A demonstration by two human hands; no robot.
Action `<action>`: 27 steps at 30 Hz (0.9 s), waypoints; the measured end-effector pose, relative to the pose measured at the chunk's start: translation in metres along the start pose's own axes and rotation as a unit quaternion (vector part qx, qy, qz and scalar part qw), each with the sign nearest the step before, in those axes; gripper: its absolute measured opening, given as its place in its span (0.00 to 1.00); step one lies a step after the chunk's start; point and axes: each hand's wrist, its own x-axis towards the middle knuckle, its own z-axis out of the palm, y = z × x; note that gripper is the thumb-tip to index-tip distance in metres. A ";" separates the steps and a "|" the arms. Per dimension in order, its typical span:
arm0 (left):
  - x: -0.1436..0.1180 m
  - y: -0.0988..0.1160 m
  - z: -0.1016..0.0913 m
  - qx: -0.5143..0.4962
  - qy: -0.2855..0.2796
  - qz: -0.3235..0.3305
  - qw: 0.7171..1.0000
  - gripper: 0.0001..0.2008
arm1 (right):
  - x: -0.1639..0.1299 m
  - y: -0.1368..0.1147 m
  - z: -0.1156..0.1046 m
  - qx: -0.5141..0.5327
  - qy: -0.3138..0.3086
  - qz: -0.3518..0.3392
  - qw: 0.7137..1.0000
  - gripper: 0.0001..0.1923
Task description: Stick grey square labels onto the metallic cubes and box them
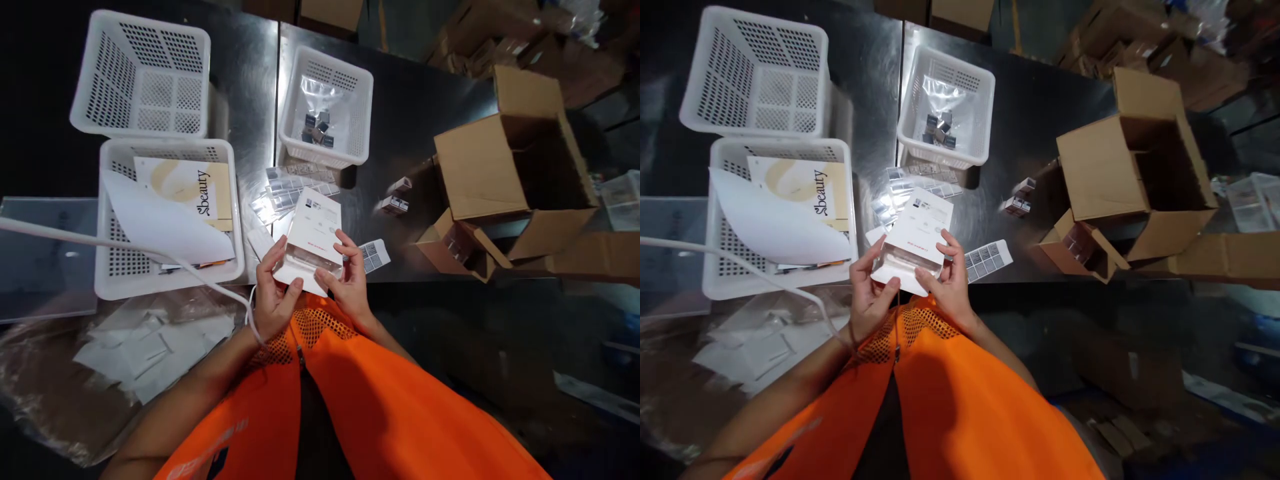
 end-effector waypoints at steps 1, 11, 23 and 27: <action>-0.002 0.002 0.000 0.005 -0.006 -0.014 1.000 0.31 | 0.001 0.000 0.000 0.006 0.004 0.007 1.000 0.22; -0.001 0.005 -0.001 -0.011 0.087 -0.046 0.995 0.20 | -0.003 0.013 -0.006 -0.160 0.022 -0.118 0.980 0.14; 0.004 0.002 -0.032 -0.036 -0.047 -0.063 0.996 0.11 | -0.002 0.000 -0.062 -0.073 -0.216 -0.056 0.972 0.18; 0.002 0.005 -0.031 0.039 -0.046 0.016 0.998 0.12 | -0.009 0.004 -0.056 -0.132 -0.139 -0.160 0.968 0.19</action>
